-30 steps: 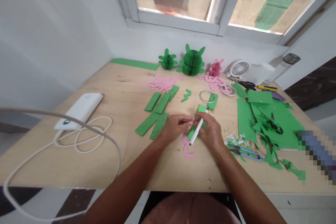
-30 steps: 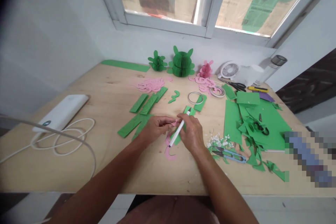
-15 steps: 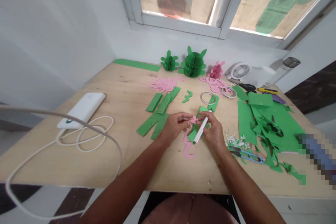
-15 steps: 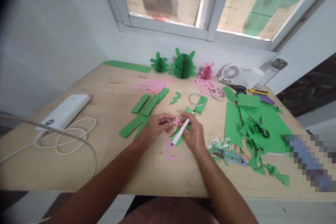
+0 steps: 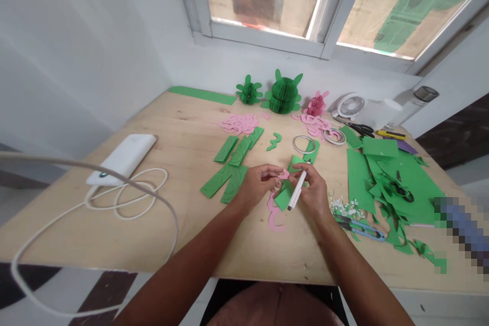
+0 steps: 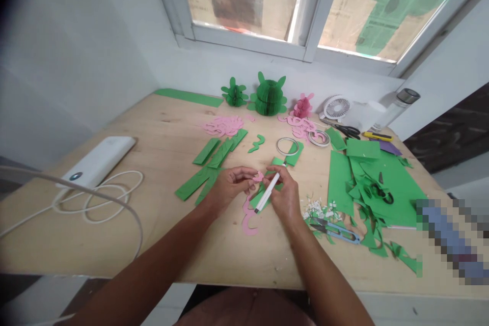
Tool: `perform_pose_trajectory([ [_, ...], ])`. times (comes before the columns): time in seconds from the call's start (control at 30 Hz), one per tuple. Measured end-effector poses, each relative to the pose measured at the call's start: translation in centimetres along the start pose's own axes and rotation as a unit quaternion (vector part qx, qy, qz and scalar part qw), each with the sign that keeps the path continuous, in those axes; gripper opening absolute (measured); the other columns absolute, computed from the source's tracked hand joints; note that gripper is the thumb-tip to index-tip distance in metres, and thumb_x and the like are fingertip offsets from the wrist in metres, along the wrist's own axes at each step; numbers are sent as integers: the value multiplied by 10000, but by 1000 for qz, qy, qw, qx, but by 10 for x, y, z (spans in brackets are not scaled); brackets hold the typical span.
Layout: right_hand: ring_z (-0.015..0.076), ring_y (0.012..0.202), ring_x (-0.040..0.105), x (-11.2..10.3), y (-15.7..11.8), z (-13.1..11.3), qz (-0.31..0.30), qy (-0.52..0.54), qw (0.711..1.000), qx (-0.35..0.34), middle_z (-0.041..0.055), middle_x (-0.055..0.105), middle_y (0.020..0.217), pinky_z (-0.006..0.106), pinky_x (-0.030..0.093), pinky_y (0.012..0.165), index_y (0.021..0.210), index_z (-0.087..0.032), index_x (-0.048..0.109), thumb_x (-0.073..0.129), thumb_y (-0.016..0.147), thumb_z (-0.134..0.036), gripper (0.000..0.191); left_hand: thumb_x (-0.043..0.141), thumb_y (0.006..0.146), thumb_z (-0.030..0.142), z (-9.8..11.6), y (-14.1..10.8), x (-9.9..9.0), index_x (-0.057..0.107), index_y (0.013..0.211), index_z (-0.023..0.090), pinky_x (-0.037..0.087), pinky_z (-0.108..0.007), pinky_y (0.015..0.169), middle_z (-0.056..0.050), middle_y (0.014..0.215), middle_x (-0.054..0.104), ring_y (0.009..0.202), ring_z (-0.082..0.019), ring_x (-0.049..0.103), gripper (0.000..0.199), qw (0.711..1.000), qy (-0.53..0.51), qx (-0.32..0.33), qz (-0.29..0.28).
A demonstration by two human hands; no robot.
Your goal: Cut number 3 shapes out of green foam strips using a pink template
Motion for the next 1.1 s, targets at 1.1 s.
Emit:
perform_pose_trajectory([
  [1.1,170,652,636,0,2,3,4,113,992,57,6,676,749,295,506,601,959,-212,620,765,699,-417,362,772,659,302,0,-3,5,689,963,130,467,-211,515,-26,721,687,536,-93,571,359,998,-42,-18,-43],
])
Point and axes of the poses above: each hand's wrist, its own y-axis towards the middle knuckle, its own x-axis out of the palm, z = x × y, the point moved 1 cm from there along y, towards the middle knuckle
